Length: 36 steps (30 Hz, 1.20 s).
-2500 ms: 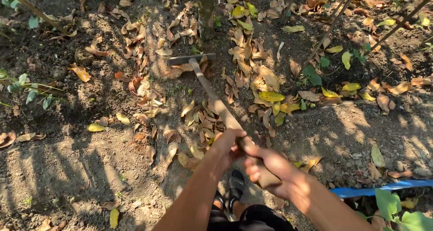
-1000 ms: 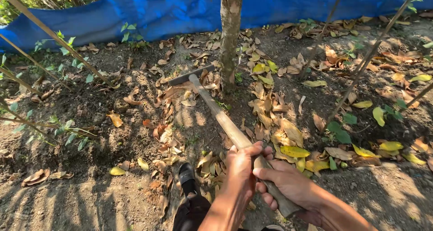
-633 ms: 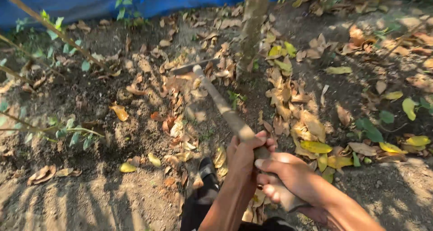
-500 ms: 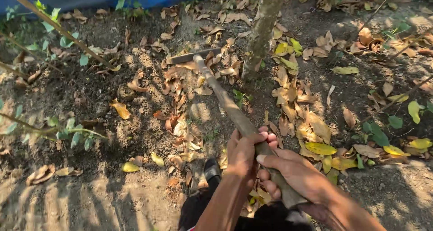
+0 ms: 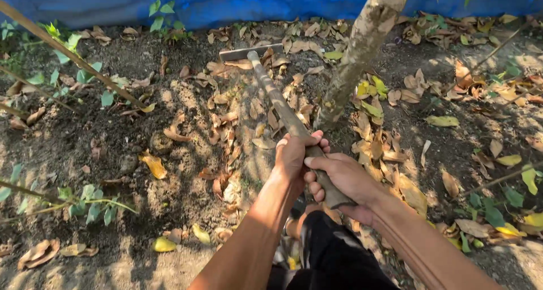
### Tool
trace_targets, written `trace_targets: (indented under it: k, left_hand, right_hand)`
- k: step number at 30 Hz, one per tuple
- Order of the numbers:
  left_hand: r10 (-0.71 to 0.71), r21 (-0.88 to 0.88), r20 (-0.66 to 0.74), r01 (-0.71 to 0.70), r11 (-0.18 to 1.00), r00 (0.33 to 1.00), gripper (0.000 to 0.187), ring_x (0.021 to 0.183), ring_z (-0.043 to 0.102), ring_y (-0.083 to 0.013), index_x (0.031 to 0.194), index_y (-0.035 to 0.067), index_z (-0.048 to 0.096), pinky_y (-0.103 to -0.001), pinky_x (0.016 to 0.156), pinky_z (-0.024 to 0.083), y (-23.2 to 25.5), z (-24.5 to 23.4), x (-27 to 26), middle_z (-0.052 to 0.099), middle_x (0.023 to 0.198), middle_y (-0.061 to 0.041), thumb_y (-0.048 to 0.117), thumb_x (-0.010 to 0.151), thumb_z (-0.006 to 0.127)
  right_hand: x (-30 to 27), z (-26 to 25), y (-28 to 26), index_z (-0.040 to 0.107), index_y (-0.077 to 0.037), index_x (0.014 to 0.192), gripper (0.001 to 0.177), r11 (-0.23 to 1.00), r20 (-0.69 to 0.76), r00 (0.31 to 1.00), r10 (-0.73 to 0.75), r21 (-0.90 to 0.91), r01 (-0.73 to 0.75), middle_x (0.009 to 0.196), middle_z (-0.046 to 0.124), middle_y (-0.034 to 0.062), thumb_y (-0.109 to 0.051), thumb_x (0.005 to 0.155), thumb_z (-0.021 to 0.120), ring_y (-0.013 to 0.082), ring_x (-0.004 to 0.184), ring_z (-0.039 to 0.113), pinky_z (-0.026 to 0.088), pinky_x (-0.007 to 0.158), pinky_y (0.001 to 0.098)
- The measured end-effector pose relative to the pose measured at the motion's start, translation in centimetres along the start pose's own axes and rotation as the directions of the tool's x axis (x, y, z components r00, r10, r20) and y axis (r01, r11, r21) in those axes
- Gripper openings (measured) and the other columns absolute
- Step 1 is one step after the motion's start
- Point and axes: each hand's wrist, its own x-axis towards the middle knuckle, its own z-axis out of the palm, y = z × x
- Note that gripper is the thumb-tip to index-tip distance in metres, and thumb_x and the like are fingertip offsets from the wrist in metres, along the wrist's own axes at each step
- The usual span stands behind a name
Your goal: Raking dry leaves and loosening soil around plants in a garden using a hoe.
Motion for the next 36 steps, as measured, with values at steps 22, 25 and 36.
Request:
trace_targets:
  k: [22,25,36]
  left_hand:
    - [-0.09,-0.015,0.015,0.09,0.996,0.996,0.022,0.069,0.064,-0.0218,0.103,-0.006,0.065,-0.036,0.056,0.054,15.6,6.7,30.5,0.069,0.085,-0.013,0.013,0.091,0.063]
    - [-0.138,-0.048,0.06,0.14,0.989,0.989,0.021,0.069,0.063,-0.0201,0.105,-0.002,0.065,-0.035,0.057,0.054,17.1,7.1,34.0,0.069,0.086,-0.011,0.014,0.091,0.064]
    - [-0.096,-0.123,0.162,0.116,0.985,0.982,0.026,0.069,0.065,-0.0198,0.112,-0.003,0.061,-0.033,0.06,0.057,24.9,6.3,49.2,0.067,0.082,-0.01,0.004,0.087,0.062]
  right_hand:
    - [25.0,-1.7,-24.4,0.06,-0.006,0.095,0.013,0.995,-0.081,0.997,0.012,-0.095,-0.019,0.072,0.06,0.0026,-0.019,0.096,0.061,0.0111,0.054,0.055,0.048,0.047,0.0255]
    - [27.3,-1.5,-27.0,0.058,-0.007,0.096,0.011,0.999,-0.067,0.998,0.009,-0.052,-0.012,0.072,0.059,0.0016,-0.018,0.096,0.06,0.0096,0.055,0.055,0.048,0.048,0.0247]
    - [41.1,-0.5,-34.8,0.055,-0.006,0.091,0.015,0.996,-0.006,0.999,-0.053,0.073,0.053,0.071,0.056,0.0032,-0.018,0.098,0.061,0.0105,0.053,0.053,0.047,0.045,0.0258]
